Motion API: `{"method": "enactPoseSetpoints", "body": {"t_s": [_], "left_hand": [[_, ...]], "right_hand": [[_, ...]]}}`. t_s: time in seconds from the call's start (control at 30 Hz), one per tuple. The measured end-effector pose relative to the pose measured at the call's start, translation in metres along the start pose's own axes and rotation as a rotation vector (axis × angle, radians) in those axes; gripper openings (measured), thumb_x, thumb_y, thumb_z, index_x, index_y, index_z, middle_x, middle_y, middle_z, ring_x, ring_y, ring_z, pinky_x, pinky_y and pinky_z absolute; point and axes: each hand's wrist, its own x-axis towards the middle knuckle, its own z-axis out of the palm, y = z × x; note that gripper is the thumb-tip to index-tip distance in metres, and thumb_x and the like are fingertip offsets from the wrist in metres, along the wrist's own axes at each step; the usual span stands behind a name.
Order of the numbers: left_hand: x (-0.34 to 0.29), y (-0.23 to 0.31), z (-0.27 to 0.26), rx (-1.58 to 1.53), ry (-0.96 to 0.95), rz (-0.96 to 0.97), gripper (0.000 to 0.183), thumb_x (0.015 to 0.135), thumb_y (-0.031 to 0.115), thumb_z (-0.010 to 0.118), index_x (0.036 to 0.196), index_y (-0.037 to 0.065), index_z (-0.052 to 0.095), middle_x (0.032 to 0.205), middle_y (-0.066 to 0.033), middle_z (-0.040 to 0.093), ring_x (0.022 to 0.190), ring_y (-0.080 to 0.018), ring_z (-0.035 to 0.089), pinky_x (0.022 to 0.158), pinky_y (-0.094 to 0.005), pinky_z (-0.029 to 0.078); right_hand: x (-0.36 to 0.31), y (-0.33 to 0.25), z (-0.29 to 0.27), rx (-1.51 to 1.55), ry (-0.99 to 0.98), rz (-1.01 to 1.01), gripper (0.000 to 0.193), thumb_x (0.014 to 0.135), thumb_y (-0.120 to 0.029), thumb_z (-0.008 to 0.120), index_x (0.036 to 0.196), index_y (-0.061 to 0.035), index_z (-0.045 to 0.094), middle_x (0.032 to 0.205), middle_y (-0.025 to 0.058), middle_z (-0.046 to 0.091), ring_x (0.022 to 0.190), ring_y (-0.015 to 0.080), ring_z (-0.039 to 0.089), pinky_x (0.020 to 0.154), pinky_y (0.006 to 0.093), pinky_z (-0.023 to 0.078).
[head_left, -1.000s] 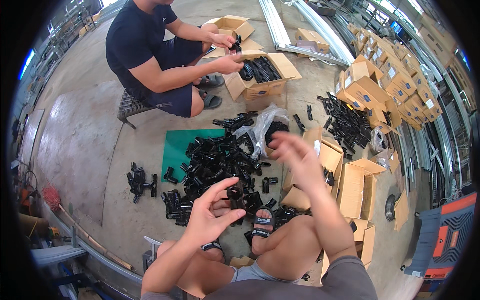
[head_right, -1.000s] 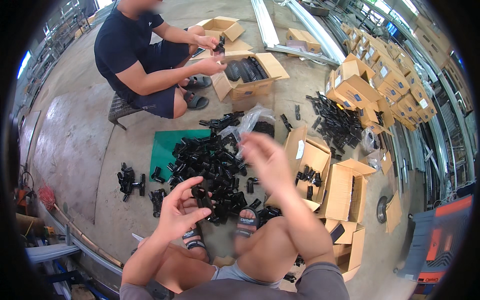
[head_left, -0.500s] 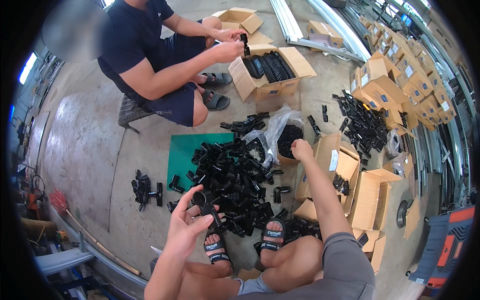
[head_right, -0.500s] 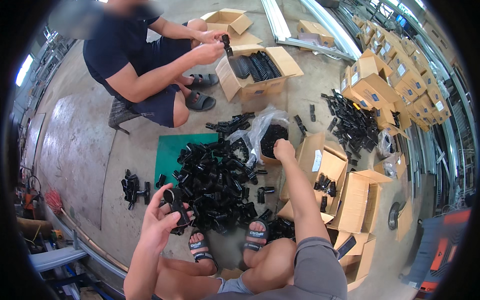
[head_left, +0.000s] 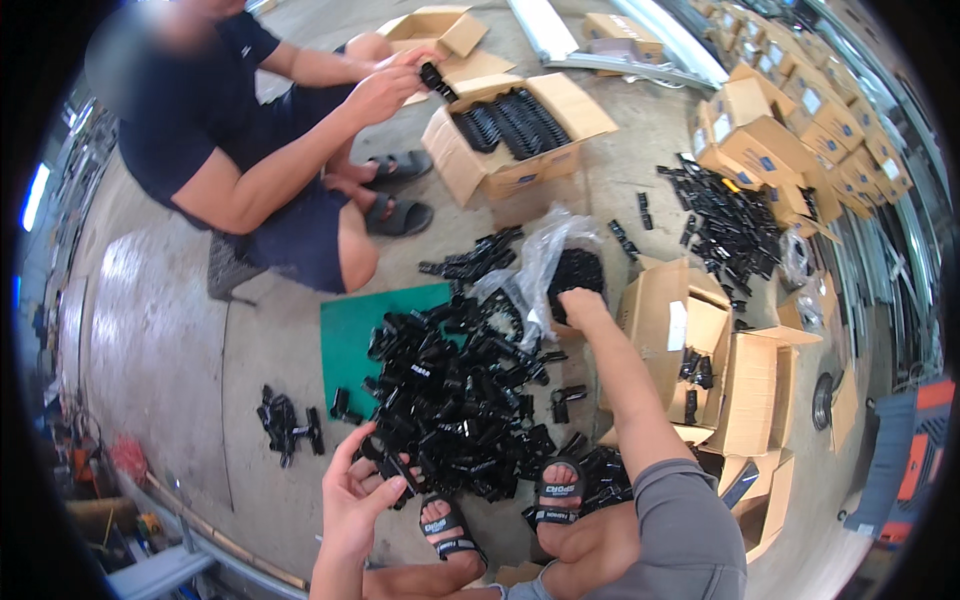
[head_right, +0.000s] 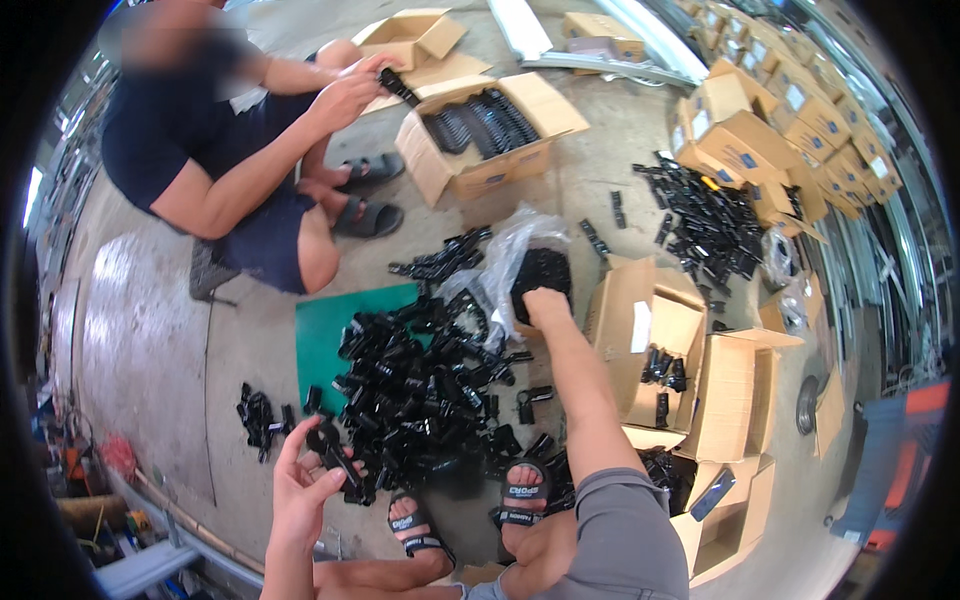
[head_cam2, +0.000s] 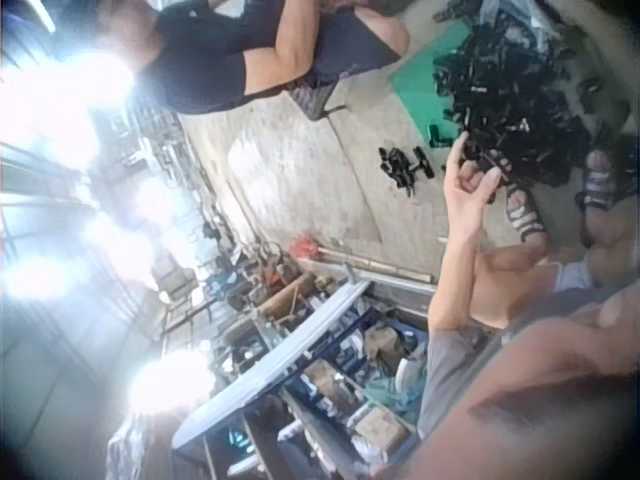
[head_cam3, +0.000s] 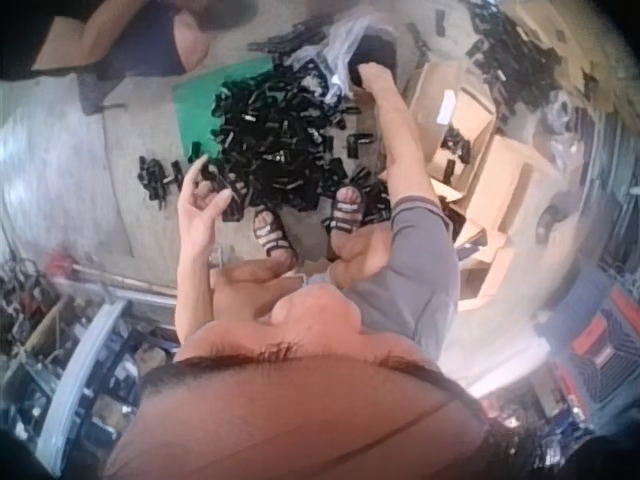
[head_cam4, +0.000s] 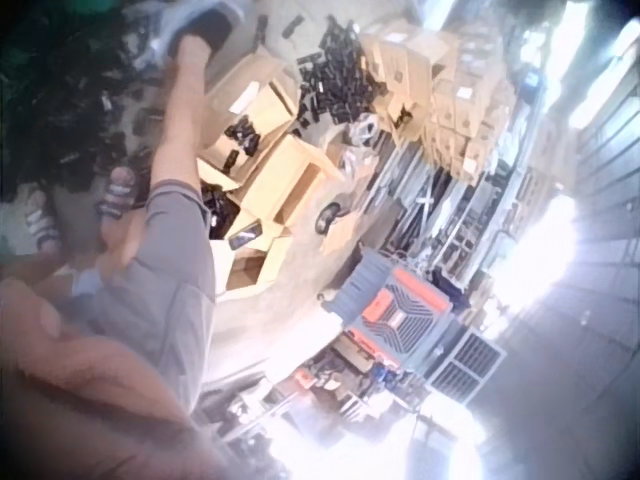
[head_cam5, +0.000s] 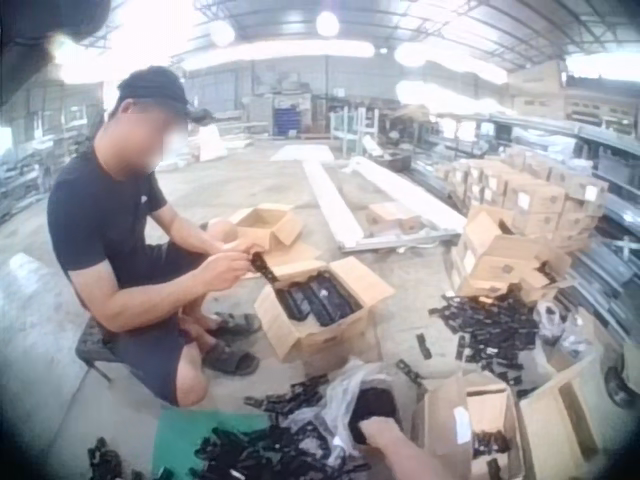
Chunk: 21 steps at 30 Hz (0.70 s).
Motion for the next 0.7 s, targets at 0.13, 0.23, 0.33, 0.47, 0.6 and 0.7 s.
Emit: {"method": "enactPoseSetpoints", "body": {"t_s": [0.13,0.23,0.33,0.47,0.6,0.7], "left_hand": [[0.001,0.001,0.008,0.019,-0.041,-0.005,0.080,0.080,-0.010,0.071,0.150,0.004,0.036,0.115,-0.0203,0.068,0.099,-0.0296,0.072,0.091,-0.0404,0.060],[-0.004,0.002,0.010,0.102,-0.076,0.024,0.072,0.083,-0.006,0.072,0.148,0.009,0.046,0.098,-0.0049,0.061,0.084,-0.0159,0.061,0.076,-0.0283,0.051],[-0.011,0.012,0.013,0.208,-0.050,-0.002,0.071,0.086,-0.008,0.069,0.151,0.009,0.044,0.088,0.0052,0.046,0.076,-0.0061,0.048,0.067,-0.0204,0.043],[-0.005,0.001,0.015,0.133,-0.093,-0.016,0.072,0.088,-0.008,0.068,0.152,0.009,0.040,0.117,-0.0056,0.061,0.099,-0.0136,0.061,0.082,-0.0245,0.052],[-0.003,-0.002,0.011,0.202,-0.123,-0.074,0.074,0.088,-0.008,0.069,0.153,0.009,0.039,0.131,-0.0110,0.059,0.108,-0.0179,0.062,0.088,-0.0284,0.054],[-0.006,-0.001,0.017,0.256,-0.123,-0.031,0.075,0.085,-0.004,0.073,0.152,0.009,0.042,0.118,-0.0064,0.060,0.099,-0.0142,0.061,0.079,-0.0248,0.051]], "right_hand": [[-0.004,0.006,0.000,0.208,0.066,0.019,0.023,0.082,-0.005,0.065,0.101,-0.0123,0.074,0.107,0.0199,0.073,0.104,0.0359,0.070,0.089,0.0485,0.057],[-0.003,0.008,0.003,0.314,0.014,0.093,0.022,0.080,-0.007,0.066,0.100,-0.0100,0.076,0.110,0.0209,0.072,0.105,0.0368,0.070,0.089,0.0483,0.057],[-0.007,-0.012,-0.013,0.327,-0.077,0.175,0.024,0.081,-0.010,0.066,0.102,-0.0073,0.077,0.113,0.0212,0.072,0.107,0.0366,0.070,0.090,0.0474,0.058],[-0.007,-0.010,0.009,0.333,0.053,0.250,0.023,0.084,-0.010,0.065,0.104,-0.0051,0.077,0.111,0.0201,0.073,0.106,0.0337,0.072,0.086,0.0456,0.059],[-0.007,-0.020,0.007,0.407,0.092,0.321,0.021,0.087,-0.008,0.062,0.101,-0.0048,0.077,0.110,0.0184,0.074,0.104,0.0333,0.072,0.085,0.0447,0.060],[-0.012,-0.019,0.006,0.409,0.084,0.299,0.023,0.088,-0.007,0.062,0.106,-0.0030,0.075,0.110,0.0200,0.073,0.104,0.0354,0.072,0.085,0.0443,0.060]]}}
